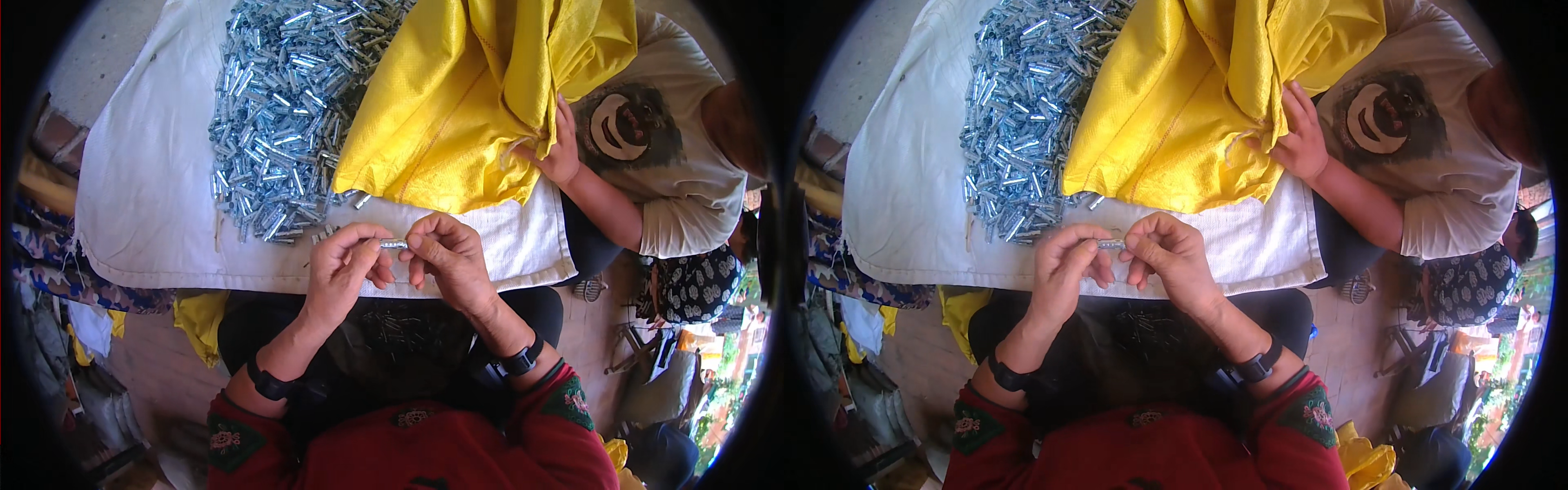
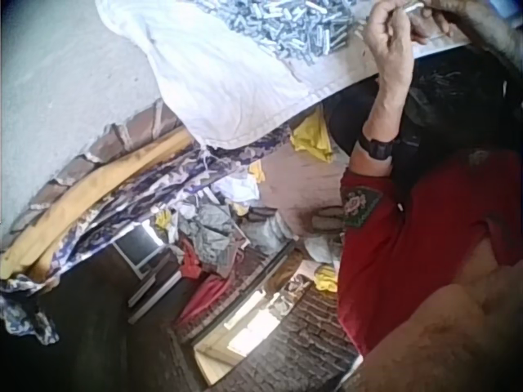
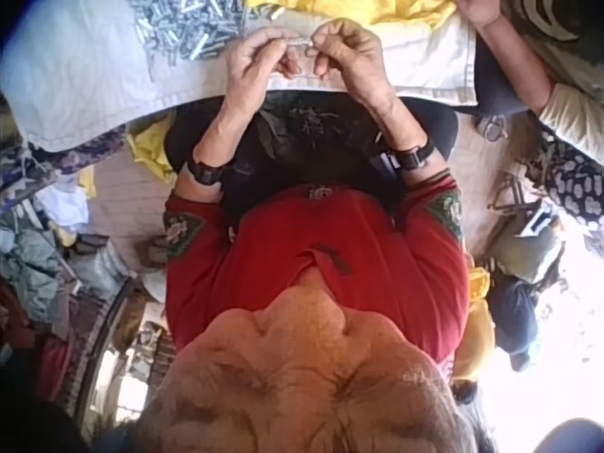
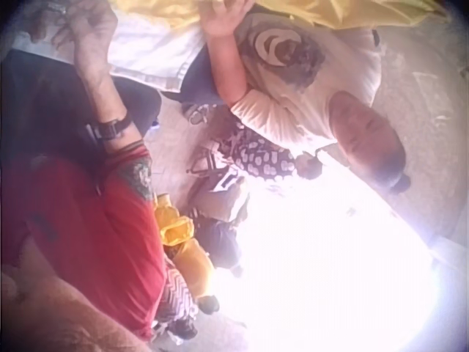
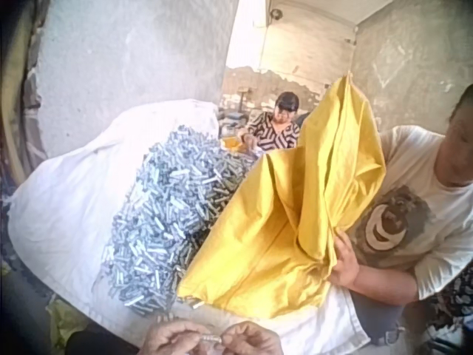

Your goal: Sorting and inspecting small metal bolts and components on a work surface.

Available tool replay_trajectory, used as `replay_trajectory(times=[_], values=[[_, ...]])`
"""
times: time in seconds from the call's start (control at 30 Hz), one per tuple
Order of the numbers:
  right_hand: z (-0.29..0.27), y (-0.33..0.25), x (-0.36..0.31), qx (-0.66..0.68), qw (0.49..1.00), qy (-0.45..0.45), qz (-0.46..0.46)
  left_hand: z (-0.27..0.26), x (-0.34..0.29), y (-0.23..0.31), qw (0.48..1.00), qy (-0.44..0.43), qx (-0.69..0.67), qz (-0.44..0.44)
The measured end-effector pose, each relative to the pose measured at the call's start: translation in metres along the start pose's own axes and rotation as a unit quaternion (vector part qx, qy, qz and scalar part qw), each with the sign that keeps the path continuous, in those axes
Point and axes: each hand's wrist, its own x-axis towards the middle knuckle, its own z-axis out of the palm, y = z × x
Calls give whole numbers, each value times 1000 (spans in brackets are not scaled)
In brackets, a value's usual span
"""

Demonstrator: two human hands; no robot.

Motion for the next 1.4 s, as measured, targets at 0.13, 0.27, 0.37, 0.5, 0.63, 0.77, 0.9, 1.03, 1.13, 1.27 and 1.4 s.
replay_trajectory(times=[0.13, 0.27, 0.37, 0.5, 0.63, 0.77, 0.9, 1.03, 1.13, 1.27, 1.4], values=[[0, 3, 0, 2, 1000, 7, -8, 3, -2, -3, 1000, 4, -19, -3], [-1, 9, 2, 24, 1000, -1, -17, 8, -6, -8, 997, 20, -66, -22], [-5, 13, 2, 51, 997, -51, -43, 10, -11, -7, 990, 1, -123, -67], [-3, 14, -4, 35, 995, -90, -15, 4, -17, -9, 980, -55, -170, -85], [-11, 7, -13, -70, 989, -130, 9, -2, -20, -2, 986, -101, -87, -97], [-24, 7, -15, -298, 945, -118, -58, -5, -28, -2, 982, -141, 74, -98], [-36, 6, -6, -217, 973, -72, 31, 0, -36, -8, 929, -267, 250, -64], [-53, -5, -4, -383, 923, 35, -13, -3, -48, -24, 837, -374, 398, 32], [-74, -7, -10, -362, 925, 64, -95, -4, -50, -32, 780, -433, 452, 11], [-74, -17, -38, -445, 881, 42, -156, -5, -53, -29, 801, -392, 450, 35], [-81, -8, -66, -516, 839, 87, -153, -13, -47, -18, 870, -317, 369, 83]])
